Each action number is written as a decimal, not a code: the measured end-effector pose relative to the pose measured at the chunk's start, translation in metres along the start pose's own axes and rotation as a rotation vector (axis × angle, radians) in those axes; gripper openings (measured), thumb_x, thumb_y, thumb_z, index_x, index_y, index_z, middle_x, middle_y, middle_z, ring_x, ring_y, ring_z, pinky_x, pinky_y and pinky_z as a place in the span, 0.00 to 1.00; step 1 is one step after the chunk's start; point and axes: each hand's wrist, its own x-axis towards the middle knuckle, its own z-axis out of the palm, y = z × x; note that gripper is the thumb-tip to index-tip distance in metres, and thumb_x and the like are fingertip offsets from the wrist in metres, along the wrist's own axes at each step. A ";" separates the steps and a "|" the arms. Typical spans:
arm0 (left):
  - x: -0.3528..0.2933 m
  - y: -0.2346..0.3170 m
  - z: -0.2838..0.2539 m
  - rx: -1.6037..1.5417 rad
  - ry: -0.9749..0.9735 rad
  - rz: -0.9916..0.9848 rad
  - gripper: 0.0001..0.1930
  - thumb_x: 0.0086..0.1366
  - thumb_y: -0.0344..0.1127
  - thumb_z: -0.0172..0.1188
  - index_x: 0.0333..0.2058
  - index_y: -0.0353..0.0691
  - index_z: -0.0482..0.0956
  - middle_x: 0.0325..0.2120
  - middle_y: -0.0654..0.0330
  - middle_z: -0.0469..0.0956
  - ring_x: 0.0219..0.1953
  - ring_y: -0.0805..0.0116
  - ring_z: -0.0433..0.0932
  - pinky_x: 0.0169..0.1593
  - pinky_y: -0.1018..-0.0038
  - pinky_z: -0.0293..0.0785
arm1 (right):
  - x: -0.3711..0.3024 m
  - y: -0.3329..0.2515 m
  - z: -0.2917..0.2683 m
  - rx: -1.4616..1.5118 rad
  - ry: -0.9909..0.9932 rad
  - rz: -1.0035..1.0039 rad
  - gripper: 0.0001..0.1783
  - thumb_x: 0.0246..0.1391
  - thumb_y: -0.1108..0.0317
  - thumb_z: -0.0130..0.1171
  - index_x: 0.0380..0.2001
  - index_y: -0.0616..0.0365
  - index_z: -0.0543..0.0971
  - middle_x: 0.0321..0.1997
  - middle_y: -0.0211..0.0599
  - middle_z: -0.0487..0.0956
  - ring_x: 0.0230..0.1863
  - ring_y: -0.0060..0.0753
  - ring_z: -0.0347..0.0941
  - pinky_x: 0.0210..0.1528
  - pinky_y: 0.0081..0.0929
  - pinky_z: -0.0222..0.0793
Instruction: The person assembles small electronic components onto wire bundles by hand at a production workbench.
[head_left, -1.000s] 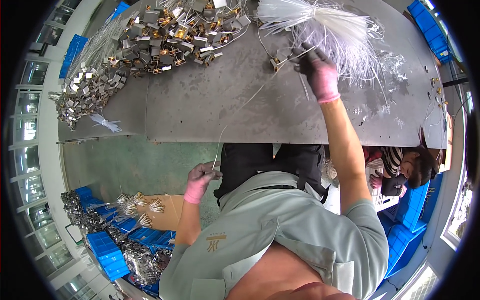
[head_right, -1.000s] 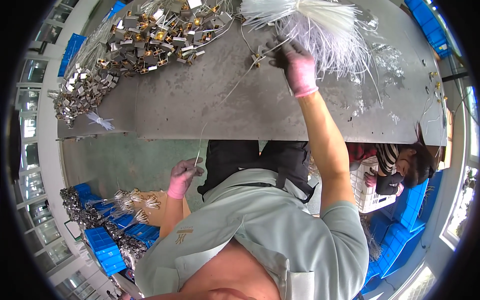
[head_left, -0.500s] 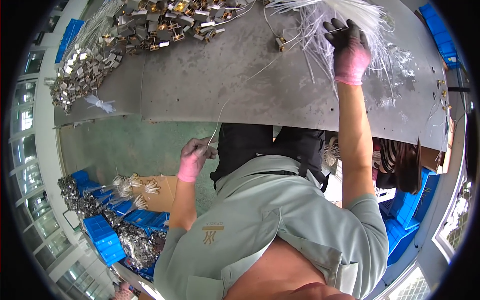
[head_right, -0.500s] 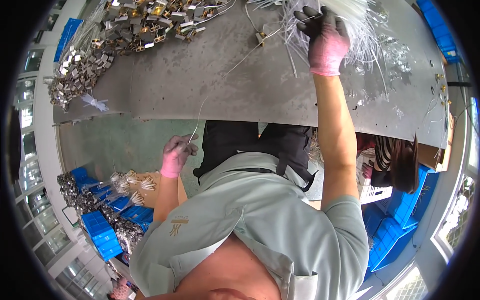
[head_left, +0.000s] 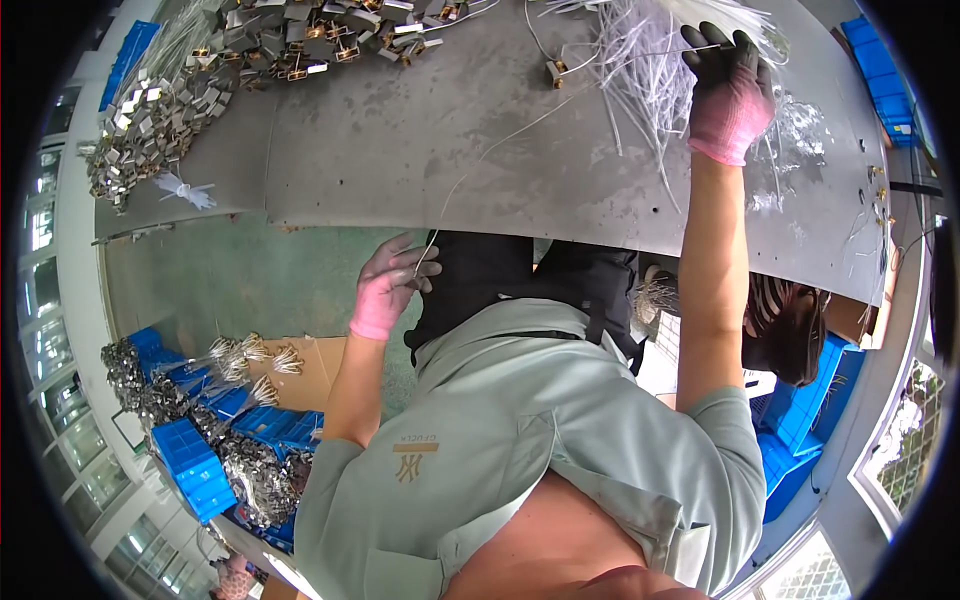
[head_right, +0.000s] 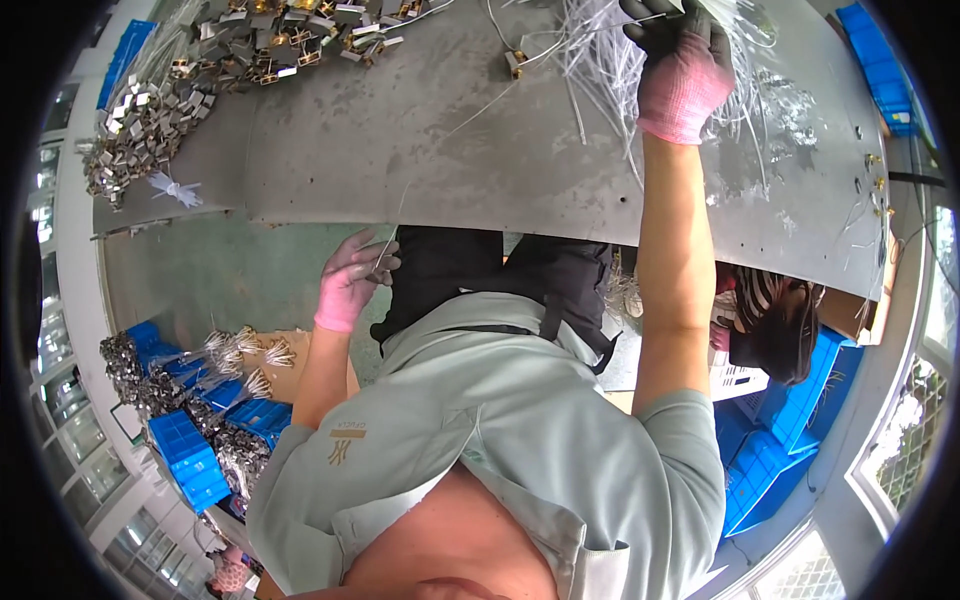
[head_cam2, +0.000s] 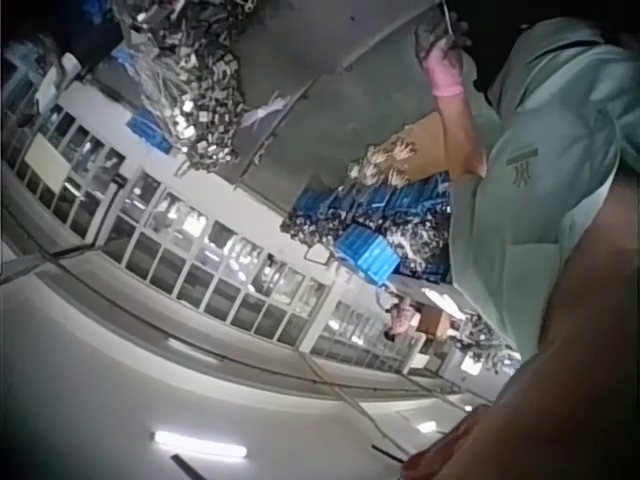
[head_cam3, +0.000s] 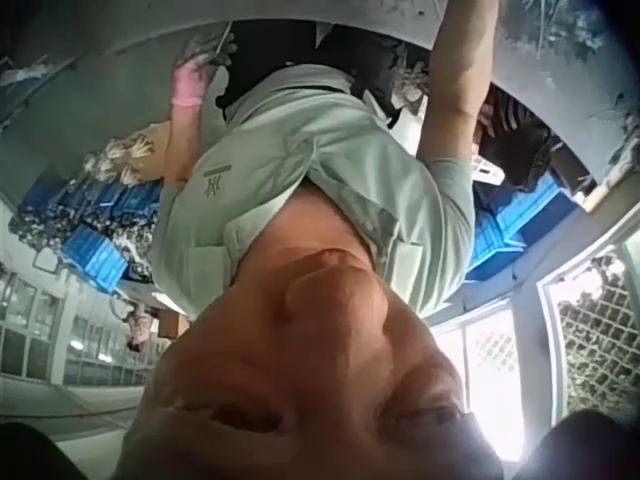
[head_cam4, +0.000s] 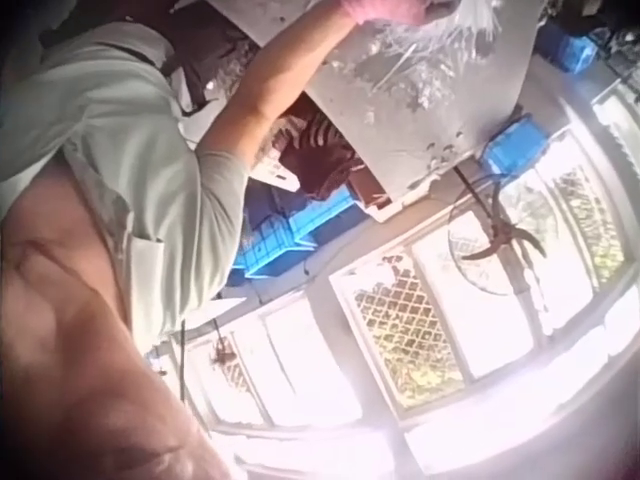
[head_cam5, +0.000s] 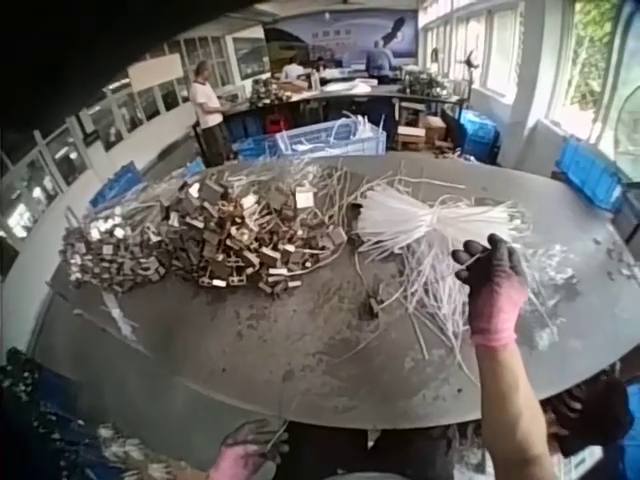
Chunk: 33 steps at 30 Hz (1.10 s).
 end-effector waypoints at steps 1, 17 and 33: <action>0.001 0.000 0.001 0.001 -0.010 -0.002 0.28 0.54 0.25 0.51 0.56 0.31 0.63 0.48 0.37 0.74 0.42 0.49 0.79 0.39 0.66 0.75 | 0.001 0.000 -0.003 0.029 -0.001 -0.013 0.21 0.66 0.60 0.47 0.50 0.70 0.64 0.47 0.64 0.75 0.41 0.57 0.79 0.36 0.36 0.76; 0.032 0.000 0.044 -0.119 -0.362 -0.061 0.30 0.49 0.32 0.56 0.54 0.33 0.66 0.52 0.37 0.71 0.41 0.48 0.79 0.35 0.68 0.75 | -0.064 0.028 0.014 -0.137 -0.474 0.517 0.17 0.64 0.60 0.52 0.43 0.66 0.75 0.37 0.43 0.81 0.36 0.33 0.80 0.35 0.23 0.74; 0.074 0.049 0.100 -0.206 -0.267 0.056 0.25 0.63 0.34 0.43 0.59 0.36 0.60 0.58 0.47 0.66 0.52 0.59 0.72 0.37 0.71 0.66 | -0.121 0.029 0.028 -0.264 -0.823 0.734 0.12 0.59 0.67 0.56 0.37 0.69 0.77 0.31 0.43 0.81 0.26 0.31 0.79 0.30 0.23 0.74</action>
